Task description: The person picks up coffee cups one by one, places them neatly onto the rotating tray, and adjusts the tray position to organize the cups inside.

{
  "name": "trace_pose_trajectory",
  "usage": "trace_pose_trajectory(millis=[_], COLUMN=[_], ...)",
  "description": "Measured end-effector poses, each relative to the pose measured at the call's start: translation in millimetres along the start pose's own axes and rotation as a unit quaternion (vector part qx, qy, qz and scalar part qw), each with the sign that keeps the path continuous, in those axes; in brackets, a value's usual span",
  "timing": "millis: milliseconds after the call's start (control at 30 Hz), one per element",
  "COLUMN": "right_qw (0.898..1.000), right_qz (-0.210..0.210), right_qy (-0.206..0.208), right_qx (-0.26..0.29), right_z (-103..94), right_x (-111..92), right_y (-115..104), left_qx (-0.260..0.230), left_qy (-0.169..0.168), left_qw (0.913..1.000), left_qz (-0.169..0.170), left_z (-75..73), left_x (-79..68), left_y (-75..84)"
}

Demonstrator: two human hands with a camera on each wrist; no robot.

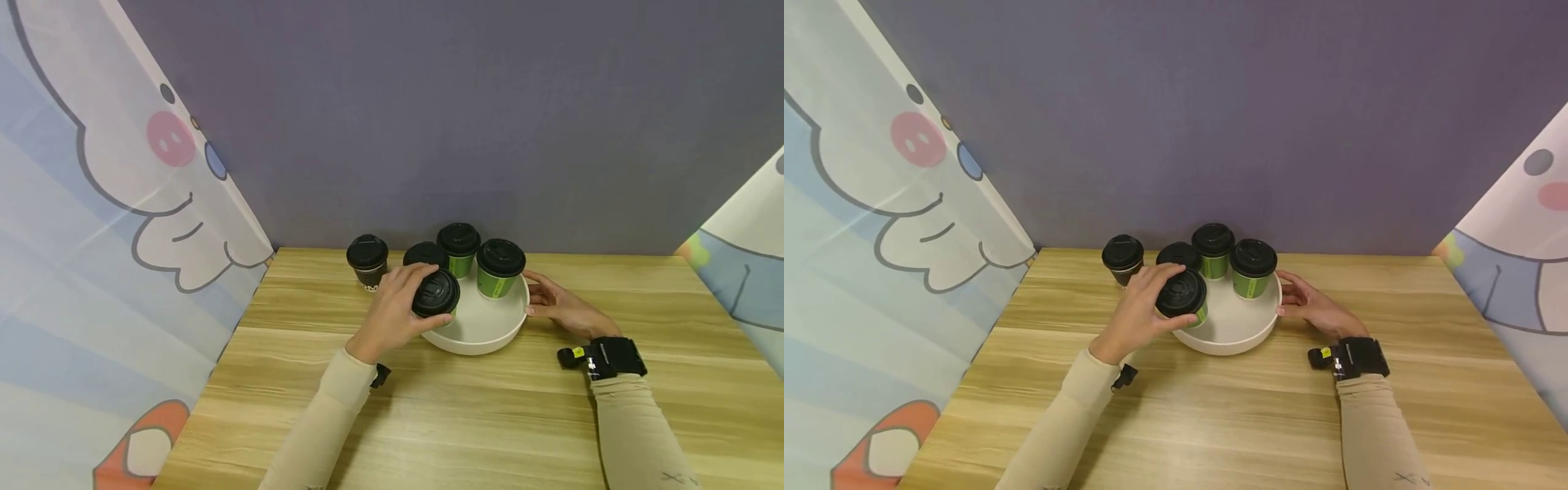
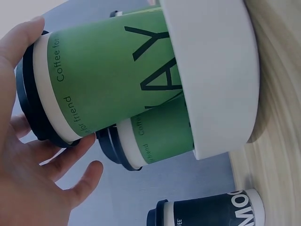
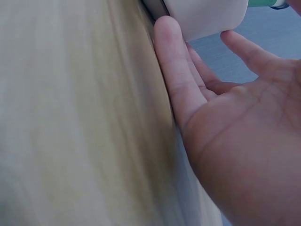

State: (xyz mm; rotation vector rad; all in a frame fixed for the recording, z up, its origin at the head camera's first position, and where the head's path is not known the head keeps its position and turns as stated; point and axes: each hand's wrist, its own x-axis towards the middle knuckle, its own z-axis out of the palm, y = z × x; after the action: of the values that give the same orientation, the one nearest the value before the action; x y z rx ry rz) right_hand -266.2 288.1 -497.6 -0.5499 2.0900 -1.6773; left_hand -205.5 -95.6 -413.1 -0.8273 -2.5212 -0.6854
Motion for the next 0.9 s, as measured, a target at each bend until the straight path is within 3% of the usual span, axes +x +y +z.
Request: trace_pose_trajectory(millis=[400,900], right_qw=[1.0,1.0], right_qz=[0.004,-0.009], right_qy=[-0.006,-0.019], right_qx=[-0.011,-0.023], right_z=[2.1,1.5], right_x=[1,0], right_y=[-1,-3], left_qx=[0.044,0.061], left_qy=[-0.02,-0.046], left_qw=[0.9988,0.997], left_qz=[-0.002,-0.013], left_z=[9.6,13.1], left_x=[-0.7,-0.6], left_y=[2.2,3.0])
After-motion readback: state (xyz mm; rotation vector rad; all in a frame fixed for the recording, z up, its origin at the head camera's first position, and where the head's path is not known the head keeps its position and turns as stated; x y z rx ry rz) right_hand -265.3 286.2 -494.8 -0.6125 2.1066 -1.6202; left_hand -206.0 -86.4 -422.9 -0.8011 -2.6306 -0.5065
